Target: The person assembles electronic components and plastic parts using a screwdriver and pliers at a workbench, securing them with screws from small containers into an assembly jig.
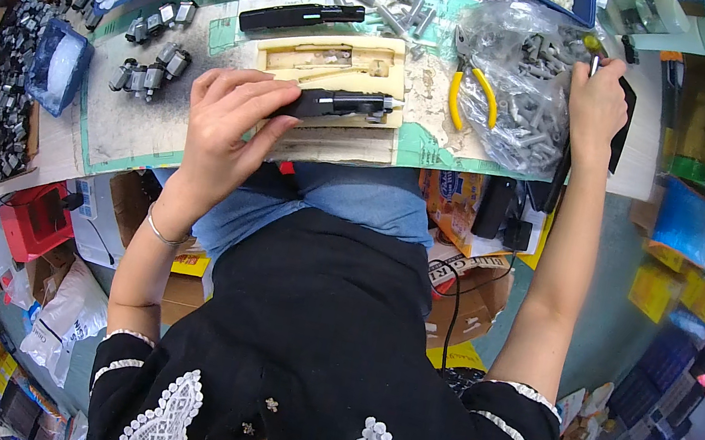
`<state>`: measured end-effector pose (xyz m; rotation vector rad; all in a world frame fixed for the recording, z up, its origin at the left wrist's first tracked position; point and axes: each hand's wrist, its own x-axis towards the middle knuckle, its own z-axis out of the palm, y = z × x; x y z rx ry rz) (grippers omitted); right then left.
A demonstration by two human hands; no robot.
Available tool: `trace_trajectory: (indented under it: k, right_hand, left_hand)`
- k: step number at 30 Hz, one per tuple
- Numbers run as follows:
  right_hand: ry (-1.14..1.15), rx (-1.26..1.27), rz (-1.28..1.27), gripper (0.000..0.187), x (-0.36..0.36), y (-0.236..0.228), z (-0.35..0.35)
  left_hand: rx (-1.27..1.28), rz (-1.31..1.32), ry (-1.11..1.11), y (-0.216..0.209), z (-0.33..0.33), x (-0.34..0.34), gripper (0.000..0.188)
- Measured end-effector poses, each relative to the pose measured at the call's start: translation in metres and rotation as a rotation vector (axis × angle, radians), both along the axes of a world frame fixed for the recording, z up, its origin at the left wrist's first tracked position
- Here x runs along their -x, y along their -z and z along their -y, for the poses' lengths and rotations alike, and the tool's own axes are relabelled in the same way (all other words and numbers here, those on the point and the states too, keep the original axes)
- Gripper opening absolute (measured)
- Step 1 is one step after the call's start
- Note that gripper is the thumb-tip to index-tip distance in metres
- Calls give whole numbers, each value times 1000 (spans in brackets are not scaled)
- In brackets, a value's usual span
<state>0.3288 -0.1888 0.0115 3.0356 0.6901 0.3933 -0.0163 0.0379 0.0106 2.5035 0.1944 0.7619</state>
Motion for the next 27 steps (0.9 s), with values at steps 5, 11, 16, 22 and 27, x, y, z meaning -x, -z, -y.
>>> trace_trajectory:
  k: [5, 11, 16, 22, 27]
  right_hand:
    - [-90, -30, 88, 31, -4, -2, 12]
    - [-304, -815, -398, 19, 43, -42, 4]
    - [-651, -741, -293, 16, 142, -68, -28]
    - [-744, -381, -427, 18, 166, -21, -42]
    - [-781, -485, -428, 21, 178, -17, -37]
  left_hand:
    - [-78, -47, 11, 8, 8, -7, 27]
    - [-55, -110, 47, 7, 11, -14, 27]
    - [-116, -74, 27, 15, 21, -16, 27]
    - [-331, -145, -13, 8, 28, -24, 15]
    - [-377, -126, -22, 10, 31, -23, 11]
